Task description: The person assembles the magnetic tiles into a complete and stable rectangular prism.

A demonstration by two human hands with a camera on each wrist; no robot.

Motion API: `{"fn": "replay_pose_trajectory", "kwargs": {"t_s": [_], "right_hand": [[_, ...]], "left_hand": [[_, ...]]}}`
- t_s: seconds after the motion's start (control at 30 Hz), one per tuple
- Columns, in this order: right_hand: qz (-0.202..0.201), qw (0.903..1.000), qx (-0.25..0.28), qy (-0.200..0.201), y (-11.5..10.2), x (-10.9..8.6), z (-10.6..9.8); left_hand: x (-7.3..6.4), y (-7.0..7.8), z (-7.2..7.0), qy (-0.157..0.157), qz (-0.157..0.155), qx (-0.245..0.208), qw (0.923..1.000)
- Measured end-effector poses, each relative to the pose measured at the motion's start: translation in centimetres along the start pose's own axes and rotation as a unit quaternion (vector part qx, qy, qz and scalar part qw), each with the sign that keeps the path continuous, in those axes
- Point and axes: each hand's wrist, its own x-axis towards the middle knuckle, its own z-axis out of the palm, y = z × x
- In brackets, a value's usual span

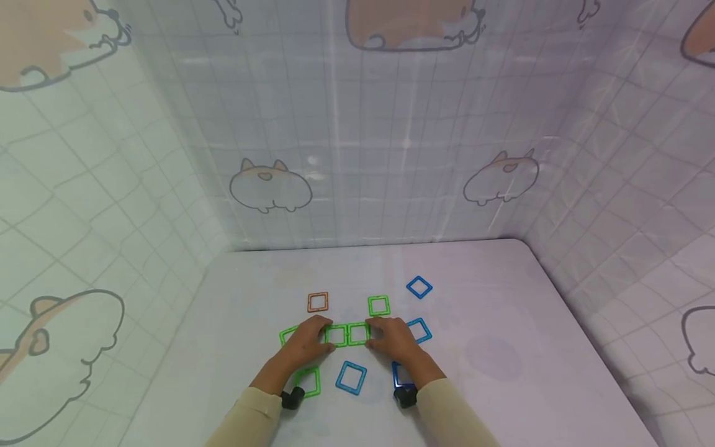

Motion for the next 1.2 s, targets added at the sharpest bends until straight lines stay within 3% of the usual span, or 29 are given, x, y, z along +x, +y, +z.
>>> {"fn": "replay_pose_trajectory", "kwargs": {"t_s": [0.3,0.57,0.97,1.2], "right_hand": [[0.005,1.0,-0.005,0.004,-0.1,-0.4,-0.3],[0.007,1.0,0.001,0.001,0.3,-1.4,-0.1],[0.023,0.9996,0.018,0.002,0.7,-1.6,-0.7],[0.045,0.9984,0.034,0.0,0.7,-1.8,-1.6]], "left_hand": [[0.0,0.6,0.4,0.006,-0.004,0.001,1.0],[-0.5,1.0,0.6,-0.012,-0.004,-0.005,0.9999],[0.0,0.7,1.0,-0.018,0.019,0.0,0.9997],[-0.8,0.4,0.3,0.009,0.02,-0.013,0.9997]]}}
